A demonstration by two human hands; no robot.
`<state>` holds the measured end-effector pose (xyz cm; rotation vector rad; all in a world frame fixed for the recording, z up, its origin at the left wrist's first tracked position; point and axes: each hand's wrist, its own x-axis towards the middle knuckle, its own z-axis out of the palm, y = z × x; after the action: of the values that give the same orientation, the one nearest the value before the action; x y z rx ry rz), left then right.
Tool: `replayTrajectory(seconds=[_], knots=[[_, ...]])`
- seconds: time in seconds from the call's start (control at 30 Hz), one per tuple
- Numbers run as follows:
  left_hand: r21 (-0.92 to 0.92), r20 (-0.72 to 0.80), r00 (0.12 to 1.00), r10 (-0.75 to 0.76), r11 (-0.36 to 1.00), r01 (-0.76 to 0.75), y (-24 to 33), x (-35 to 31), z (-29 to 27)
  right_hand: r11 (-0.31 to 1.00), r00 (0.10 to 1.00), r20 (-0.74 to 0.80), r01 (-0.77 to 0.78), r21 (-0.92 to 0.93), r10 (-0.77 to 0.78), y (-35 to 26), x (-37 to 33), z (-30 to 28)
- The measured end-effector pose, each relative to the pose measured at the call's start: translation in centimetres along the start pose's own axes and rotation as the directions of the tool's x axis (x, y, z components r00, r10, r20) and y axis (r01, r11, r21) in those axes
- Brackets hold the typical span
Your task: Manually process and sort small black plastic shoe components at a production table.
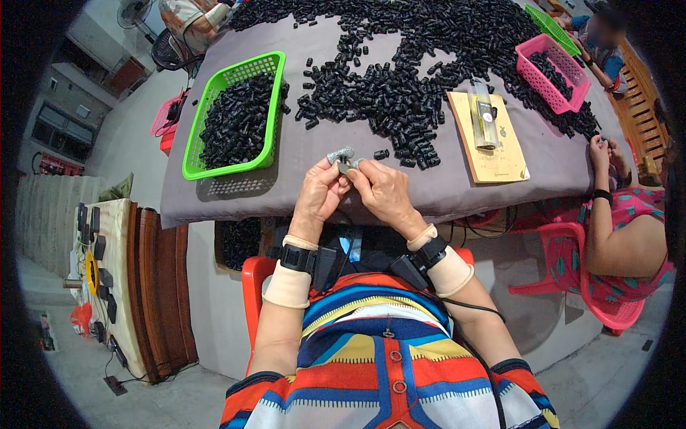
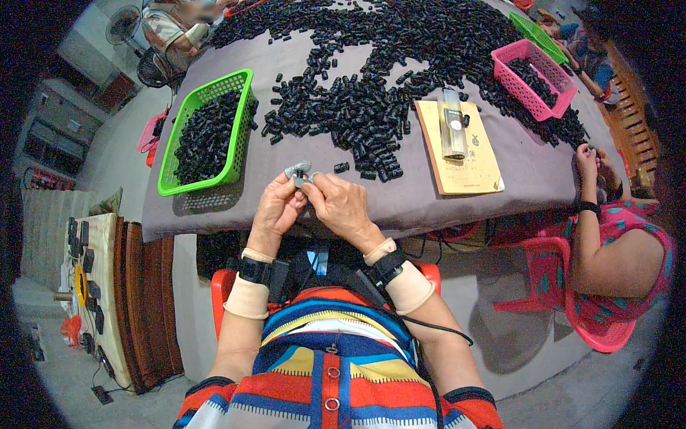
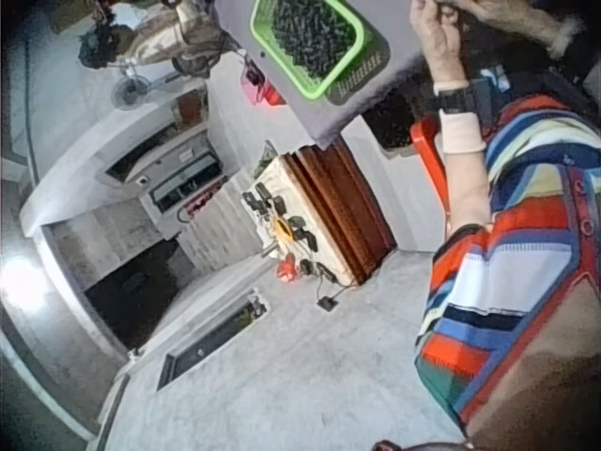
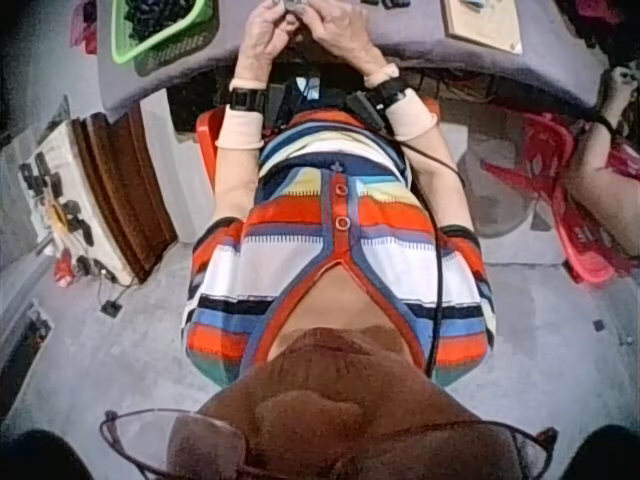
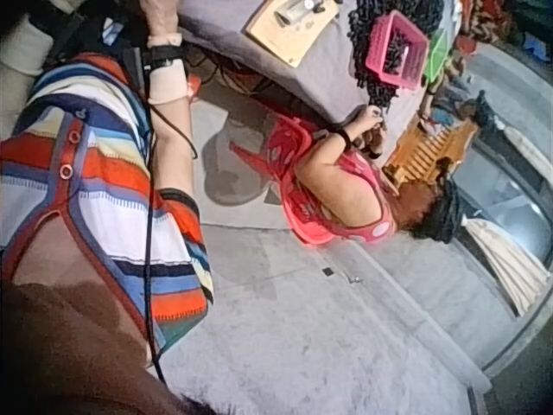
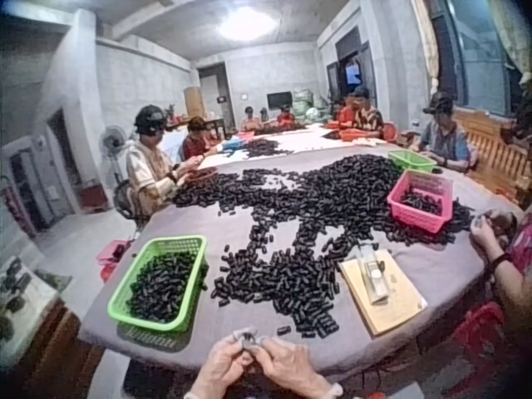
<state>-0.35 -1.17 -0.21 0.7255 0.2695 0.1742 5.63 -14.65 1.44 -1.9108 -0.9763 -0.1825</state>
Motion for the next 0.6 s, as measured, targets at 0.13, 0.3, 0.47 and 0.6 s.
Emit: replayTrajectory(seconds=[0.13,0.3,0.47,0.6], knots=[[0.011,-0.007,1.0,0.0,1.0,0.0,0.03,0.03,0.22,1.0,1.0,-0.003,0.003,-0.021,-0.003,0.09,-0.05,0.12],[0.014,0.045,0.999,-0.001,1.0,0.0,0.0,0.08,-0.18,0.999,1.0,-0.012,0.01,-0.038,-0.011,0.04,-0.06,0.17],[0.023,0.032,0.999,-0.005,1.0,0.004,-0.05,0.23,-0.29,0.998,1.0,-0.021,0.014,-0.053,-0.016,0.03,-0.1,0.26],[0.02,0.044,0.999,-0.009,1.0,0.008,0.05,0.15,-0.12,0.998,1.0,-0.028,0.01,-0.063,-0.012,-0.08,-0.09,0.31]])
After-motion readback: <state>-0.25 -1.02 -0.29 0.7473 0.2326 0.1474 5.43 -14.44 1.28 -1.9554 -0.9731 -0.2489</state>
